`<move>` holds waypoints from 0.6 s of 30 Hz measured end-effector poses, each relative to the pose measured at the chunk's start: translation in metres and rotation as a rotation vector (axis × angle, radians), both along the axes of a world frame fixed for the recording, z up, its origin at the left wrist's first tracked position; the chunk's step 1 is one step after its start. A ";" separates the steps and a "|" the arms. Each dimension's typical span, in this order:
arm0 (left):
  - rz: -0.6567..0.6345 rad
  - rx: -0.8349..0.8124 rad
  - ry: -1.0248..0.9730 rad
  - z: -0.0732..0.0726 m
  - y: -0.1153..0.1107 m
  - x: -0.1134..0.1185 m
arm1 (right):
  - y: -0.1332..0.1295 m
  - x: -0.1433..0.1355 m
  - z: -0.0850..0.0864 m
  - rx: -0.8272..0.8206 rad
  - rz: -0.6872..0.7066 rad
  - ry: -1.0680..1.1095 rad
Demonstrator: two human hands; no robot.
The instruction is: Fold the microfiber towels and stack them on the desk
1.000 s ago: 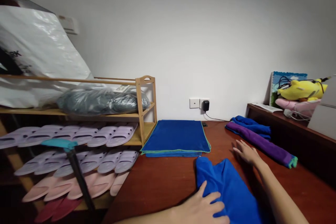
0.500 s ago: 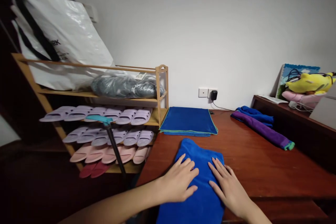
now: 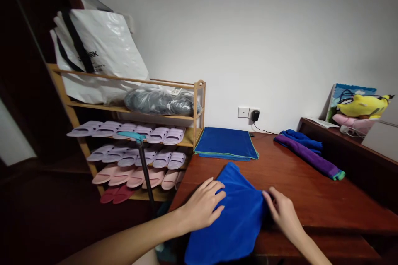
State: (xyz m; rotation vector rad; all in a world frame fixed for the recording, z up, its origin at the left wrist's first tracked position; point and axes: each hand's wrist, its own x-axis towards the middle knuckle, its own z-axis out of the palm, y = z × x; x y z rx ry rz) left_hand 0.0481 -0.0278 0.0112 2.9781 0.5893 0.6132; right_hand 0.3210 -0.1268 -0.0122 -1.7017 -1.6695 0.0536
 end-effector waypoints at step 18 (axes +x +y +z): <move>-0.106 0.103 -0.469 0.047 0.009 -0.027 | 0.068 -0.071 0.019 -0.283 0.494 0.196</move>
